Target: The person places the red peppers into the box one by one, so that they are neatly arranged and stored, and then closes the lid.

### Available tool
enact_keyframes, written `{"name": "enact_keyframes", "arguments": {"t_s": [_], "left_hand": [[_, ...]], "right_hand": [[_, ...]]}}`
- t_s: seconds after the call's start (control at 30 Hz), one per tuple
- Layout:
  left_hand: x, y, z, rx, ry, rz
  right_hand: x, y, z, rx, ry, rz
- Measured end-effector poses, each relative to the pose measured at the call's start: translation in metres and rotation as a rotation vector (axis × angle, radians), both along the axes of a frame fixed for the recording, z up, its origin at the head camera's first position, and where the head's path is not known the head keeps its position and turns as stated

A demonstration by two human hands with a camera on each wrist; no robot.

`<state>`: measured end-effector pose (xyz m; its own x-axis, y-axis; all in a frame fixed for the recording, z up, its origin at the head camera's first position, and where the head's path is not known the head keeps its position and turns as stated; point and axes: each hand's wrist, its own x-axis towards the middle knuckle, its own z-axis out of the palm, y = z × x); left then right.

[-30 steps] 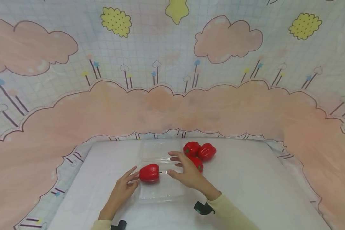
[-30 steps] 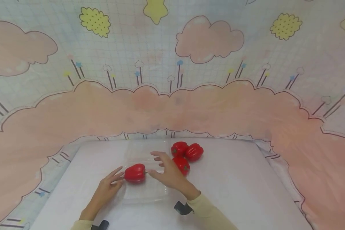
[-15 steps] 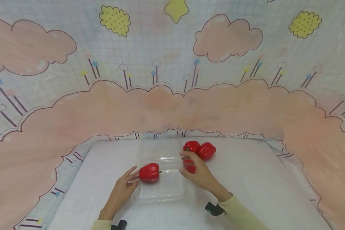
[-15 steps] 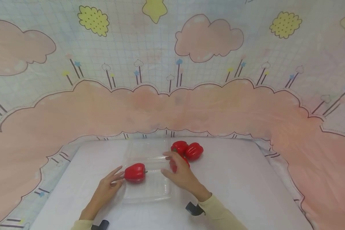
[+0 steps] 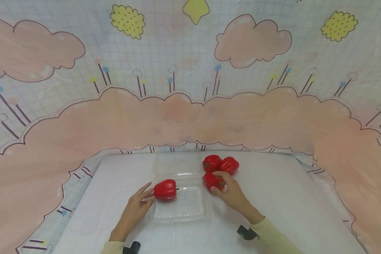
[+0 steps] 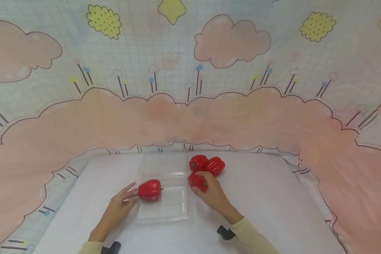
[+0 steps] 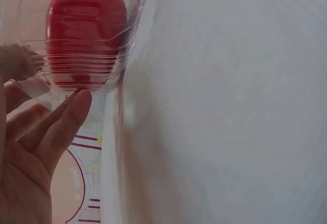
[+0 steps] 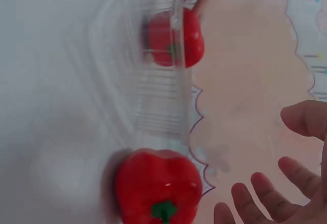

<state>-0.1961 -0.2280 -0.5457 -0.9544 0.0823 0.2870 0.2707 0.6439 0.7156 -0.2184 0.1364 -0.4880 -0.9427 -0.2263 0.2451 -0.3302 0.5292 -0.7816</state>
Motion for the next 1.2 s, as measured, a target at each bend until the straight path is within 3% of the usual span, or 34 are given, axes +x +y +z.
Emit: {"name": "enact_keyframes", "arguments": {"t_s": [0.27,0.73,0.97,1.2], "left_hand": [[-0.001,0.0,0.001,-0.001,-0.01,0.002],[-0.001,0.0,0.0,0.014,-0.011,0.001],[-0.001,-0.001,0.0,0.024,-0.005,-0.008],[-0.001,0.0,0.0,0.023,-0.005,-0.006]], "right_hand": [[-0.01,0.008,-0.013,0.019,-0.038,-0.089],[-0.026,0.011,-0.043,-0.058,-0.223,-0.132],[-0.032,0.009,-0.056,-0.106,-0.276,-0.134],[-0.034,0.007,-0.06,-0.054,-0.286,-0.176]]}}
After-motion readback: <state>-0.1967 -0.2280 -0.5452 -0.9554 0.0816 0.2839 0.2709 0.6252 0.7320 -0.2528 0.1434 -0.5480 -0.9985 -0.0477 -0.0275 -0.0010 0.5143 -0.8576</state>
